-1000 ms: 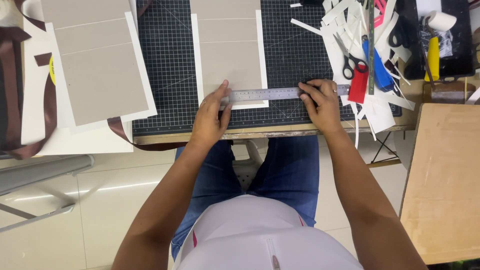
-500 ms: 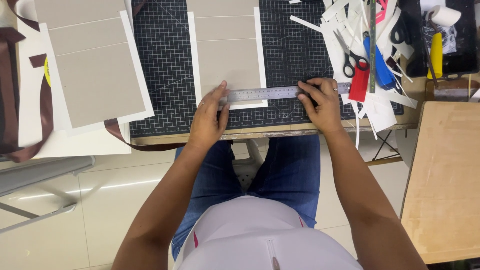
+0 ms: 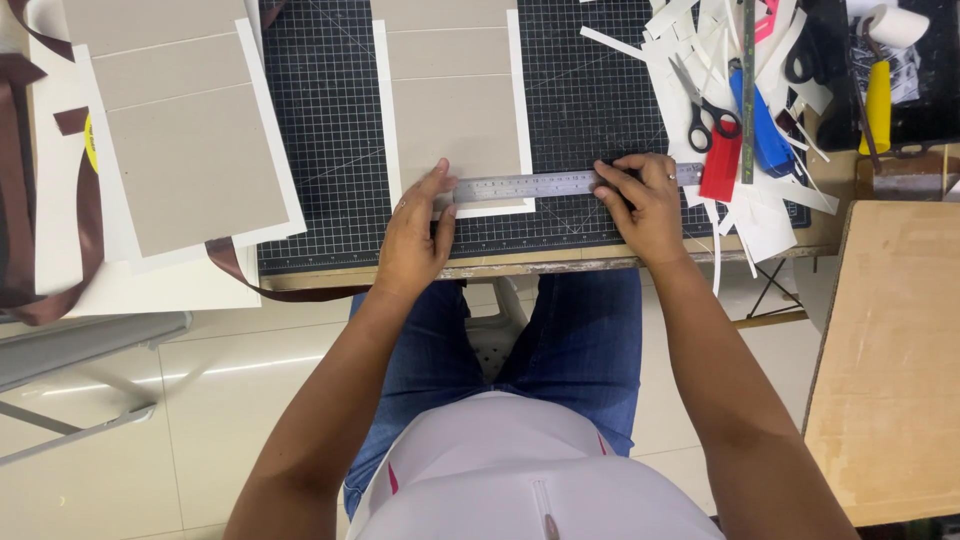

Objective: Measuring cardboard and gluing a ribbon onto it as part of a handcrafting task.

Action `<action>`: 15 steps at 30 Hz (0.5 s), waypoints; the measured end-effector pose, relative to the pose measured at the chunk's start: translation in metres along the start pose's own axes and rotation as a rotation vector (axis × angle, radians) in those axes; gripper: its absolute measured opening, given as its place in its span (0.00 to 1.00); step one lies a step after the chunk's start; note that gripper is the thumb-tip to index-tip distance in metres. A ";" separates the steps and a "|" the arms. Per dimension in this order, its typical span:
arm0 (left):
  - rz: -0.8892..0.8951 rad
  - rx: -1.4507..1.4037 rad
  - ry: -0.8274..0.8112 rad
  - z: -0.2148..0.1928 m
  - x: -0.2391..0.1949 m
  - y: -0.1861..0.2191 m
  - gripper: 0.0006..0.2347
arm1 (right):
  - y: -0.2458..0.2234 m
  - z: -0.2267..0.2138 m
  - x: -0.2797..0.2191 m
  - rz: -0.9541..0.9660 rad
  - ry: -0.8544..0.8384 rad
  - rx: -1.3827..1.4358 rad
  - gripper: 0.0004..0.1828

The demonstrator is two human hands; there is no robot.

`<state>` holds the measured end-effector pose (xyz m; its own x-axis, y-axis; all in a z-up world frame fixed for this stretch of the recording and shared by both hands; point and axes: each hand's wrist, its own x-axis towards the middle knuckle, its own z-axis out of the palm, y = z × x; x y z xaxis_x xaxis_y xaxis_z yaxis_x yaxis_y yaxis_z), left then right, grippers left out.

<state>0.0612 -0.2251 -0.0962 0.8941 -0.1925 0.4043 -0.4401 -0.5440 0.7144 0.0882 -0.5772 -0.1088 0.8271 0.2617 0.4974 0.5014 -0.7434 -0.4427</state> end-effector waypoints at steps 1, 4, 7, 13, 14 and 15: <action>0.003 0.003 0.003 0.000 0.000 0.000 0.26 | 0.001 0.000 0.000 -0.007 0.001 -0.003 0.16; 0.008 0.009 0.008 0.001 0.000 -0.002 0.25 | 0.000 0.000 0.001 -0.016 0.002 -0.009 0.16; 0.008 0.011 0.010 0.001 0.000 -0.001 0.25 | -0.001 0.001 0.000 -0.016 0.003 -0.016 0.16; 0.003 -0.003 0.010 -0.003 0.002 0.004 0.25 | 0.002 0.002 -0.001 -0.012 0.005 -0.006 0.16; 0.000 -0.007 0.007 -0.004 0.003 0.005 0.25 | 0.002 0.002 -0.001 -0.009 0.006 -0.004 0.16; 0.000 -0.007 0.006 -0.005 0.003 0.007 0.25 | 0.002 0.002 -0.001 -0.009 0.005 -0.004 0.16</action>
<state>0.0609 -0.2255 -0.0875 0.8937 -0.1873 0.4077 -0.4406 -0.5384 0.7183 0.0887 -0.5779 -0.1119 0.8211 0.2652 0.5054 0.5080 -0.7433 -0.4354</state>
